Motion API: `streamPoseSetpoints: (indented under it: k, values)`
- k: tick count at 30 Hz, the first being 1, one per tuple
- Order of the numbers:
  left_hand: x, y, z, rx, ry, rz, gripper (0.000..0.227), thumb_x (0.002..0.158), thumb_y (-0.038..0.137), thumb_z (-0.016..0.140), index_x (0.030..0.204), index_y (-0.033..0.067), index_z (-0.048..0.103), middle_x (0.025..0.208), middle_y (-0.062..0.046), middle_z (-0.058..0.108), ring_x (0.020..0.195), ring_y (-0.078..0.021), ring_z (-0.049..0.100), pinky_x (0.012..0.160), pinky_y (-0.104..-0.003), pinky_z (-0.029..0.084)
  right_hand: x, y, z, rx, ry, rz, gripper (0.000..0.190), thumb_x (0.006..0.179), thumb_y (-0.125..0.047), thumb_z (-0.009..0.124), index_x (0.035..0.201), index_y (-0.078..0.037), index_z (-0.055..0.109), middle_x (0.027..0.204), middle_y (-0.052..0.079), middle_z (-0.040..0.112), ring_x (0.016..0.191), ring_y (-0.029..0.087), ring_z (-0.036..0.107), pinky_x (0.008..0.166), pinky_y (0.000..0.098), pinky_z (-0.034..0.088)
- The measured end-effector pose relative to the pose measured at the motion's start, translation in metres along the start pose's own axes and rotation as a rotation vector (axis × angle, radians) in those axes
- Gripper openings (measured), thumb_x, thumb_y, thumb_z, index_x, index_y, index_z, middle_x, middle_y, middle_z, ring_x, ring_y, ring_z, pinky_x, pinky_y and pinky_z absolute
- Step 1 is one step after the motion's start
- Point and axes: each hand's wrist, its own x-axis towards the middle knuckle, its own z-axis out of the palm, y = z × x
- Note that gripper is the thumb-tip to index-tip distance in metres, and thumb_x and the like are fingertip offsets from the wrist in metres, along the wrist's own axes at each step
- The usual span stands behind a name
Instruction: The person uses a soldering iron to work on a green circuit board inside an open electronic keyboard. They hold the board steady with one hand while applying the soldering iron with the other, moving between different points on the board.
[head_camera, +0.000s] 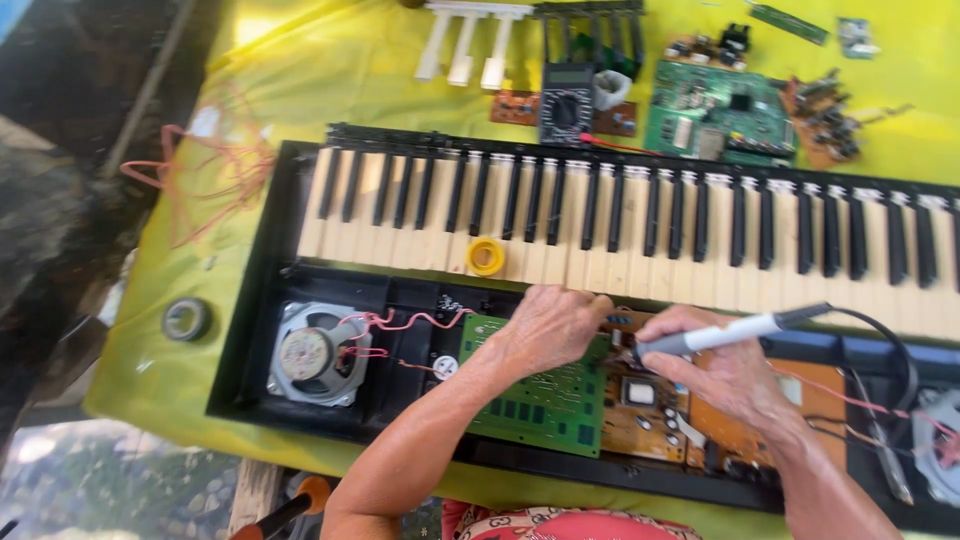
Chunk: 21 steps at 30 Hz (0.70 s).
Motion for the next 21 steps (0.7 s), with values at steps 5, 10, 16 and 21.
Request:
streamPoseSetpoints:
  k: [5, 10, 16, 21]
  values:
    - [0.0001, -0.002, 0.0042, -0.025, 0.036, -0.005, 0.012, 0.092, 0.006, 0.052, 0.089, 0.0111, 0.063, 0.063, -0.003, 0.06, 0.05, -0.0251, 0.066, 0.051, -0.039, 0.056, 0.001, -0.0017, -0.0011, 0.074, 0.039, -0.121, 0.016, 0.083, -0.014, 0.082, 0.098, -0.01, 0.081, 0.082, 0.007, 0.079, 0.073, 0.016, 0.074, 0.07, 0.0327, 0.062]
    - [-0.0014, -0.0016, 0.0055, -0.04, 0.056, -0.036, 0.014, 0.094, 0.009, 0.051, 0.087, 0.0124, 0.062, 0.064, -0.003, 0.062, 0.059, -0.0304, 0.073, 0.058, -0.042, 0.059, 0.0012, -0.0028, -0.0018, 0.082, 0.053, -0.123, 0.015, 0.085, -0.015, 0.081, 0.099, -0.009, 0.08, 0.083, 0.009, 0.078, 0.075, 0.019, 0.074, 0.072, 0.0341, 0.06]
    - [0.0009, -0.0049, 0.0085, -0.017, 0.046, -0.049, 0.007, 0.093, 0.016, 0.056, 0.093, 0.0128, 0.062, 0.067, -0.007, 0.064, 0.065, -0.0411, 0.073, 0.06, -0.05, 0.06, 0.0022, -0.0045, -0.0016, 0.052, 0.08, -0.133, 0.014, 0.085, -0.016, 0.083, 0.098, -0.011, 0.08, 0.086, 0.007, 0.078, 0.078, 0.017, 0.074, 0.072, 0.0334, 0.059]
    - [0.0009, -0.0011, 0.0039, -0.011, 0.056, -0.064, 0.007, 0.094, 0.016, 0.055, 0.094, 0.0136, 0.062, 0.067, -0.007, 0.065, 0.066, -0.041, 0.074, 0.062, -0.05, 0.06, 0.002, -0.0032, 0.0011, 0.061, 0.097, -0.125, 0.015, 0.085, -0.015, 0.083, 0.098, -0.01, 0.079, 0.087, 0.008, 0.078, 0.08, 0.017, 0.074, 0.074, 0.0322, 0.058]
